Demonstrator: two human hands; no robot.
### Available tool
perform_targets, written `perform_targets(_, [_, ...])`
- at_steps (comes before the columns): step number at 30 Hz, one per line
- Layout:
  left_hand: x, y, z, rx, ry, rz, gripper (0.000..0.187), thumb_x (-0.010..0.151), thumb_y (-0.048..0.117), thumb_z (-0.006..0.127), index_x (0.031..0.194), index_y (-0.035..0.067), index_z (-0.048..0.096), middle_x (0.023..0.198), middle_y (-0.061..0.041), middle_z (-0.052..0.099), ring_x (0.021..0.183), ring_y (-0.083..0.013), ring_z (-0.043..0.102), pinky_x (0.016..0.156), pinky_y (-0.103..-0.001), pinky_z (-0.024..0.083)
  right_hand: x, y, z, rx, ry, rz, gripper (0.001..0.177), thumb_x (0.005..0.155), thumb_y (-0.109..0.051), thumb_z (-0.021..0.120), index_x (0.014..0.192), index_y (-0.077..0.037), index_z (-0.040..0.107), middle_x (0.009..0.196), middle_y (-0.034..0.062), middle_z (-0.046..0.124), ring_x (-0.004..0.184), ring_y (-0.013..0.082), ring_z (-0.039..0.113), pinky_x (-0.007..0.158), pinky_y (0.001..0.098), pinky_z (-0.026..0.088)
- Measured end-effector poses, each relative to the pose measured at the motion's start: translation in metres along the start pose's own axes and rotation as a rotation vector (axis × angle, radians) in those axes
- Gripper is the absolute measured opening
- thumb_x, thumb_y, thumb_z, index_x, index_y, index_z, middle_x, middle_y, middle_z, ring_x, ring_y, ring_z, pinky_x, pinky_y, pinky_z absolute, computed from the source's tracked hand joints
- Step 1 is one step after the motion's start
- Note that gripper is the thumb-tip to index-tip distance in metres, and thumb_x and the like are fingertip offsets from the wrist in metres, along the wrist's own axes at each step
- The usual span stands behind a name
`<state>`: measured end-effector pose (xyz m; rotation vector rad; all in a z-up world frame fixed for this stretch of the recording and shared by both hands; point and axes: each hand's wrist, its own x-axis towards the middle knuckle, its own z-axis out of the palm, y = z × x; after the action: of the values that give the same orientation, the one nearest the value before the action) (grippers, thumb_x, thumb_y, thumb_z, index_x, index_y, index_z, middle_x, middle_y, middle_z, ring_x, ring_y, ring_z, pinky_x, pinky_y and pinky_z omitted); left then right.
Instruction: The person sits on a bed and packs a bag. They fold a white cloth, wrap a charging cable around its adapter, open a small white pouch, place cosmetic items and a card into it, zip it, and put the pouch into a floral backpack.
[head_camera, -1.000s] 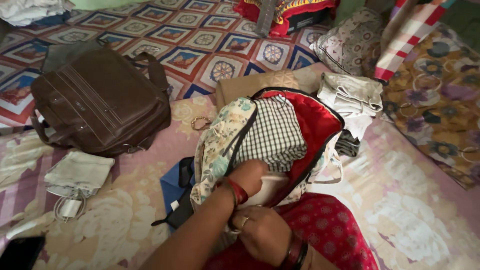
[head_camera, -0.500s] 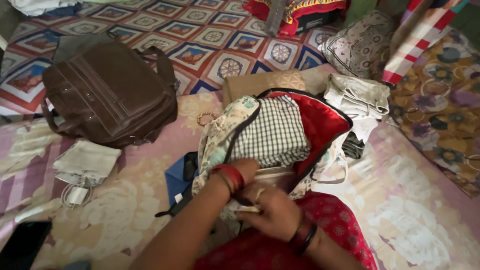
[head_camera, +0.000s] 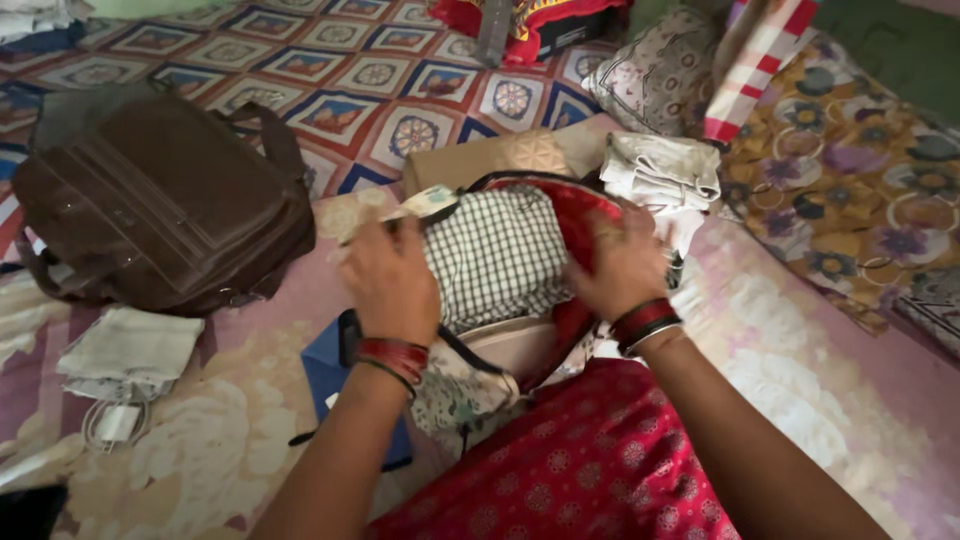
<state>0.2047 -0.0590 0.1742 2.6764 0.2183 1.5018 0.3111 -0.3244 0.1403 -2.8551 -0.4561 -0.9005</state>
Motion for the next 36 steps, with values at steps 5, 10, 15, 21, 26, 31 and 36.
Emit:
perform_targets(5, [0.013,-0.026,0.027,0.002,-0.191,-0.382,0.051,0.068,0.021,0.066,0.116,0.004,0.073,0.113,-0.028,0.069,0.101,-0.0452,0.065,0.083,-0.057,0.05,0.032,0.049,0.065,0.372,-0.096,0.389,0.116,0.06,-0.045,0.089,0.147,0.008,0.033,0.13,0.0346,0.057,0.118,0.0465,0.059,0.097,0.0466,0.052])
perform_targets(10, [0.005,-0.047,0.067,-0.533,-0.497,-0.642,0.035,0.077,0.025,0.072,0.1,0.0,0.076,0.096,-0.029,0.07,0.095,-0.0484,0.067,0.085,-0.053,0.052,0.066,0.033,0.099,0.58,-0.251,0.366,0.037,0.076,-0.04,0.082,0.095,-0.009,0.081,0.09,0.0187,0.074,0.087,0.0331,0.075,0.082,0.0413,0.057])
perform_targets(15, [0.009,-0.021,0.087,-0.695,-0.186,-0.749,0.029,0.086,0.024,0.069,0.092,-0.004,0.074,0.087,-0.03,0.071,0.085,-0.0444,0.071,0.079,-0.05,0.052,0.147,-0.009,0.091,0.531,0.011,-0.026,0.023,0.084,-0.022,0.077,0.101,-0.007,0.08,0.095,0.0226,0.073,0.087,0.0368,0.074,0.082,0.0414,0.057])
perform_targets(21, [0.031,0.015,0.06,-0.867,0.111,-0.804,0.022,0.089,0.016,0.069,0.089,-0.007,0.071,0.077,-0.022,0.069,0.072,-0.0338,0.067,0.071,-0.043,0.05,0.214,-0.016,0.082,0.649,0.044,-0.027,0.027,0.074,-0.015,0.08,0.1,-0.009,0.08,0.092,0.0206,0.074,0.084,0.0335,0.075,0.078,0.0394,0.057])
perform_targets(26, [0.025,0.047,0.054,-0.942,0.139,-0.832,0.02,0.095,0.014,0.07,0.098,-0.006,0.067,0.082,-0.014,0.066,0.073,-0.025,0.062,0.072,-0.038,0.05,0.275,-0.027,0.079,0.721,0.162,-0.251,0.028,0.072,-0.011,0.08,0.1,-0.009,0.079,0.092,0.0173,0.075,0.085,0.0312,0.075,0.078,0.0384,0.058])
perform_targets(31, [0.008,0.078,0.063,-1.313,0.088,-1.028,0.051,0.081,0.01,0.076,0.12,-0.009,0.049,0.109,-0.016,0.066,0.091,-0.0204,0.068,0.082,-0.035,0.056,0.251,-0.08,0.1,0.649,0.028,-0.477,0.025,0.079,-0.004,0.072,0.101,-0.013,0.081,0.097,0.0176,0.075,0.092,0.0362,0.072,0.083,0.0433,0.056])
perform_targets(36, [0.0,0.067,0.036,-1.129,0.037,-0.978,0.083,0.082,0.018,0.083,0.139,-0.007,0.029,0.122,-0.015,0.043,0.117,-0.0282,0.044,0.1,-0.045,0.041,0.214,-0.094,0.103,0.719,0.02,-0.386,0.024,0.082,-0.007,0.067,0.103,-0.011,0.078,0.1,0.019,0.074,0.095,0.038,0.071,0.086,0.0442,0.056])
